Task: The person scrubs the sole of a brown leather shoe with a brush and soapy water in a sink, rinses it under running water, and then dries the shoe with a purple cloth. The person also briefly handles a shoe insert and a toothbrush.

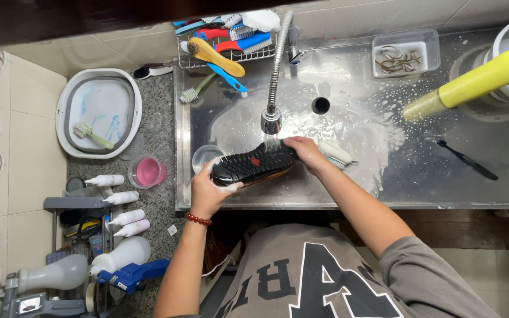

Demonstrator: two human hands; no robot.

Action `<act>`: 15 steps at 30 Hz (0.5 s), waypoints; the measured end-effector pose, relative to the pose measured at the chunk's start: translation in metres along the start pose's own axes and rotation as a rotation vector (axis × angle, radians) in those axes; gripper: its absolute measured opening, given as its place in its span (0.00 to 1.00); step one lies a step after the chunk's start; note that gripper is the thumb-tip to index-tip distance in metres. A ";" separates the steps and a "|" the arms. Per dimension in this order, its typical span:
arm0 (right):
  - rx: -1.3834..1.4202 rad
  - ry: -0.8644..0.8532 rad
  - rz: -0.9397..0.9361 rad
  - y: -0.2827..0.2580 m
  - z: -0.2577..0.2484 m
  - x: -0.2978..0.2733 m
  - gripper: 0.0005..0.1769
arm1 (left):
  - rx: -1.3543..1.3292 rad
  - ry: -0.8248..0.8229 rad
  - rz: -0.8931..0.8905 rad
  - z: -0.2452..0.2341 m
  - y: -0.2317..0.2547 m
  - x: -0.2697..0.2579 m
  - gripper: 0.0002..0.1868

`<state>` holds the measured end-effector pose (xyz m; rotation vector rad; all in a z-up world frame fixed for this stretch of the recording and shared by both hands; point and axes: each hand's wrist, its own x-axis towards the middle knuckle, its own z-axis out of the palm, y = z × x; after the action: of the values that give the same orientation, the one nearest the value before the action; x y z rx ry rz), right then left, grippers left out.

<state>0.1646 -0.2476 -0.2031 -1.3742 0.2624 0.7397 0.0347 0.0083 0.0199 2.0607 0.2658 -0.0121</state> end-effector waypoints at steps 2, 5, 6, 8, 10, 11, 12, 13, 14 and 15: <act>-0.077 0.123 -0.043 -0.021 -0.020 -0.017 0.20 | -0.033 -0.037 -0.057 0.019 -0.035 0.007 0.36; -0.115 0.272 -0.145 -0.037 -0.058 -0.027 0.20 | -0.125 -0.122 -0.104 0.063 -0.093 0.028 0.39; -0.069 0.297 -0.204 -0.038 -0.072 -0.030 0.20 | -0.177 -0.173 -0.093 0.081 -0.112 0.037 0.41; -0.113 0.355 -0.276 -0.076 -0.078 -0.063 0.25 | -0.231 -0.214 -0.083 0.109 -0.121 0.055 0.43; -0.157 0.413 -0.348 -0.110 -0.077 -0.097 0.31 | -0.285 -0.256 -0.072 0.130 -0.120 0.070 0.46; -0.241 0.338 -0.416 -0.125 -0.074 -0.115 0.42 | -0.288 -0.281 -0.044 0.137 -0.116 0.075 0.47; -0.325 0.261 -0.484 -0.139 -0.071 -0.133 0.54 | -0.291 -0.305 -0.014 0.144 -0.112 0.080 0.49; -0.330 0.274 -0.486 -0.148 -0.071 -0.143 0.54 | -0.298 -0.315 -0.007 0.148 -0.109 0.086 0.49; -0.627 0.305 -0.580 -0.155 -0.071 -0.153 0.63 | -0.322 -0.368 0.012 0.151 -0.107 0.091 0.50; -0.928 0.330 -0.664 -0.162 -0.071 -0.163 0.71 | -0.346 -0.421 0.032 0.154 -0.105 0.096 0.50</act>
<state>0.1586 -0.3697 0.0044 -2.2987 -0.3331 0.0284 0.1234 -0.0593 -0.1577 1.6696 -0.0266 -0.3522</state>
